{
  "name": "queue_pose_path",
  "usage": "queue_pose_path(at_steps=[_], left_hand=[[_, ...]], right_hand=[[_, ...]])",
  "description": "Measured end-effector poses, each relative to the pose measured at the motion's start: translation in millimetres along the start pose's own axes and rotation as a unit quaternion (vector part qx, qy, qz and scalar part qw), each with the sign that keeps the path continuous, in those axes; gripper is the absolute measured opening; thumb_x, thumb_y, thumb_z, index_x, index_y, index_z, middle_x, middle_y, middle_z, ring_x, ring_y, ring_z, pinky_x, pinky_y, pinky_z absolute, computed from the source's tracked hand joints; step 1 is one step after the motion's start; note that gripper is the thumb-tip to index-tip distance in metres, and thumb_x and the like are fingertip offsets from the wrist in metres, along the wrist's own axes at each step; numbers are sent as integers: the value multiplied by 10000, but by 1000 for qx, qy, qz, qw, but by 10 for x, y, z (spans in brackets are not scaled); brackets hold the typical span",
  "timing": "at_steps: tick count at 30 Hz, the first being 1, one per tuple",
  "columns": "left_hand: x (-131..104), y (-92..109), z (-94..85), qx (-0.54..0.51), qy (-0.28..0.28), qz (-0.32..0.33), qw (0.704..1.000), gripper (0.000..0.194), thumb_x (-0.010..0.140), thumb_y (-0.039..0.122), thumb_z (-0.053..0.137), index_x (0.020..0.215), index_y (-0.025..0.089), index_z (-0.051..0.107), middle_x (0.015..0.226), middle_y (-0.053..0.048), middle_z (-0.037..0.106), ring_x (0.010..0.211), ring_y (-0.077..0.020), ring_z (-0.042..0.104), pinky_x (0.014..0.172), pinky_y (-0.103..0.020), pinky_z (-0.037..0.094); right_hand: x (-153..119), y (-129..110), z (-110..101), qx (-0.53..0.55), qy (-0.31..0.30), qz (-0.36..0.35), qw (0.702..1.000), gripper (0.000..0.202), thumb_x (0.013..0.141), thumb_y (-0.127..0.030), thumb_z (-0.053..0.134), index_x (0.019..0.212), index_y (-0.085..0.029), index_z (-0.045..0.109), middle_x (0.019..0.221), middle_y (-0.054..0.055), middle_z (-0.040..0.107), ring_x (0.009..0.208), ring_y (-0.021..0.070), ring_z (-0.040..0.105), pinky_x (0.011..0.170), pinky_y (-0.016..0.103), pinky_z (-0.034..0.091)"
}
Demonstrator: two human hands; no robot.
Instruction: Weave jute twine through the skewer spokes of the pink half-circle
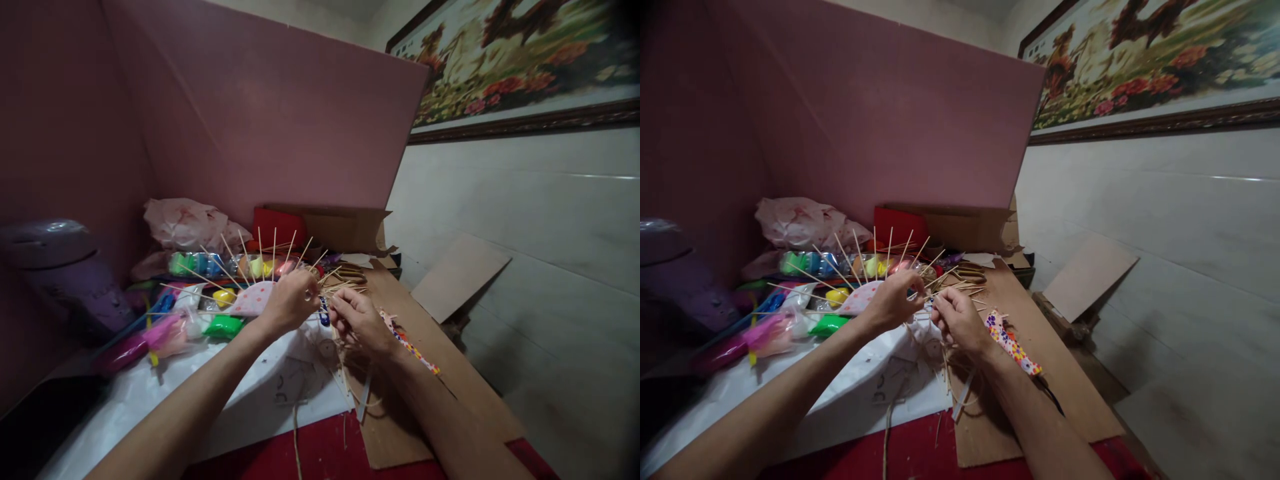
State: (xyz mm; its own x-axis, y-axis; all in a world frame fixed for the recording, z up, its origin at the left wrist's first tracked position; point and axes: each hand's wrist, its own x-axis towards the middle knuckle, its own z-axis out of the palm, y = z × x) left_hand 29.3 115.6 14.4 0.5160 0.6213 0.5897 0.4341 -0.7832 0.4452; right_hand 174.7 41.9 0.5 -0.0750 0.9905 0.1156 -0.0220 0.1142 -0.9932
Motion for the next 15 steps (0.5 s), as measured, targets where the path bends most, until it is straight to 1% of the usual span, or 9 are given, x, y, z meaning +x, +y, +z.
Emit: queue_pose_path(at_steps=[1,3,5,6,8,11,15], left_hand=[[5,-7,-13,-7,7,-9,1000,93,644,83,528,674,169,550,697,-16,585,681,-146,504,644,-267,387],[11,5,-40,-68,10,-15,998,98,700,107,519,755,158,582,755,-29,606,713,-145,526,661,-263,403],[8,48,-58,-139,-19,7,990,155,776,160,497,880,150,611,868,-57,632,803,-152,547,713,-266,415],[3,73,-59,-150,-40,21,988,175,798,190,496,914,152,622,894,-65,636,831,-158,547,730,-271,413],[-10,118,-50,-131,-72,35,988,176,808,227,512,888,155,651,860,-71,641,822,-169,539,726,-278,407],[-21,128,-26,-90,-82,20,992,157,793,217,528,764,156,669,753,-62,627,747,-166,524,685,-278,400],[2,-3,-45,-132,-86,-3,988,137,766,204,540,748,168,671,750,-46,633,743,-158,537,674,-265,407]], right_hand=[[-4,-12,2,10,2,5,1000,259,808,-413,516,705,-190,436,545,-72,463,361,34,296,311,146,212],[-8,-31,3,16,7,3,1000,266,798,-412,525,688,-187,436,518,-80,438,356,29,251,318,154,176],[-7,-41,-2,-3,16,-12,1000,283,791,-417,529,657,-185,438,496,-80,417,356,32,239,324,169,168],[-5,-43,-5,-17,24,-21,999,286,787,-415,532,645,-184,441,487,-80,404,359,35,240,326,176,166],[-1,-45,-12,-43,44,-37,997,284,780,-408,540,631,-184,449,478,-80,380,370,40,249,331,184,168],[5,-49,-18,-73,71,-51,993,271,765,-404,557,632,-183,473,474,-80,368,373,46,258,333,195,170],[4,-64,-15,-65,89,-42,993,255,749,-384,564,616,-188,469,426,-90,345,349,48,237,332,203,149]])
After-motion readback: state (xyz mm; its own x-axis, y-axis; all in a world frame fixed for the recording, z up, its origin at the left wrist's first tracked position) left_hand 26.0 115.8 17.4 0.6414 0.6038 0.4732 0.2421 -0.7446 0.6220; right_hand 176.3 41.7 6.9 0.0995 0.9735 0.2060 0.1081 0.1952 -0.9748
